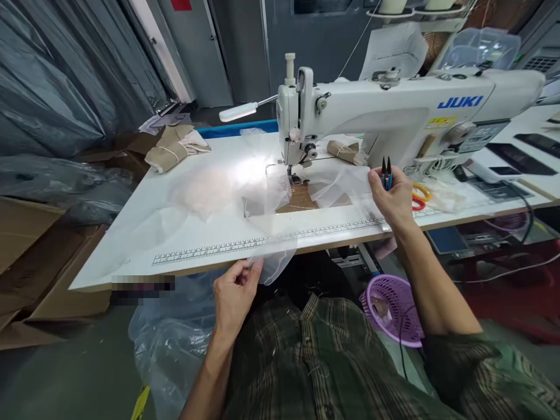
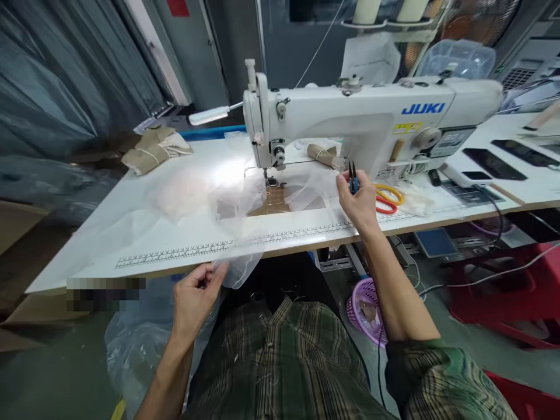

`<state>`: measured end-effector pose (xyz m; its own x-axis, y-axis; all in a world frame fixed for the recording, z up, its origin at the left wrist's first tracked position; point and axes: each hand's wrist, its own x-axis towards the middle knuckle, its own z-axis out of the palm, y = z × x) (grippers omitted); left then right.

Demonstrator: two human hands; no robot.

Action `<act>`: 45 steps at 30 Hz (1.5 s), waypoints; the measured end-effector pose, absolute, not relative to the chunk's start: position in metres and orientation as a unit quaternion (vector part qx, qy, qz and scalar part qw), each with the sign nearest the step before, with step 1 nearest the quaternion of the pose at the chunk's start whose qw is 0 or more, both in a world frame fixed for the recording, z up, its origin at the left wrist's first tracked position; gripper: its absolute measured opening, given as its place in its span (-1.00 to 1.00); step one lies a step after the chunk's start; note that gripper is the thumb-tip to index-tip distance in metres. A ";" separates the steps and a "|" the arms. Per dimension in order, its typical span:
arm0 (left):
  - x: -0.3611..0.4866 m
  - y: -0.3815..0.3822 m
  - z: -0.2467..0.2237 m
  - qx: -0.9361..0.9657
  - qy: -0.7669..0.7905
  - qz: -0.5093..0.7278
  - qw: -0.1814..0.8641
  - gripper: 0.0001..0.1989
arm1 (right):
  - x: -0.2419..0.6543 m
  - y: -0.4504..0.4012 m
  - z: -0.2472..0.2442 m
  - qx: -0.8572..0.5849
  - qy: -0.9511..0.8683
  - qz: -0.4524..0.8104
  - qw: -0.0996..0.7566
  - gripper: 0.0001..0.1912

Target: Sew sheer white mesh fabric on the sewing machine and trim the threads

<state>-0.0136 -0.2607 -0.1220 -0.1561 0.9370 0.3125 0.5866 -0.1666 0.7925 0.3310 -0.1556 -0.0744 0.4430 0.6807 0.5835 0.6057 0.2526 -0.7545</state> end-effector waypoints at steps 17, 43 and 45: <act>-0.016 -0.330 -0.100 0.877 0.274 0.383 0.097 -0.86 | 0.197 -0.293 -0.092 -0.407 -0.665 0.557 0.286 -0.59; -0.031 -0.264 -0.190 0.538 0.324 0.419 0.655 -0.38 | 0.202 -0.290 -0.151 -0.455 -0.524 0.640 0.329 -0.70; -0.031 -0.262 -0.183 0.560 0.313 0.430 0.635 -0.35 | 0.199 -0.295 -0.146 -0.431 -0.579 0.611 0.326 -0.74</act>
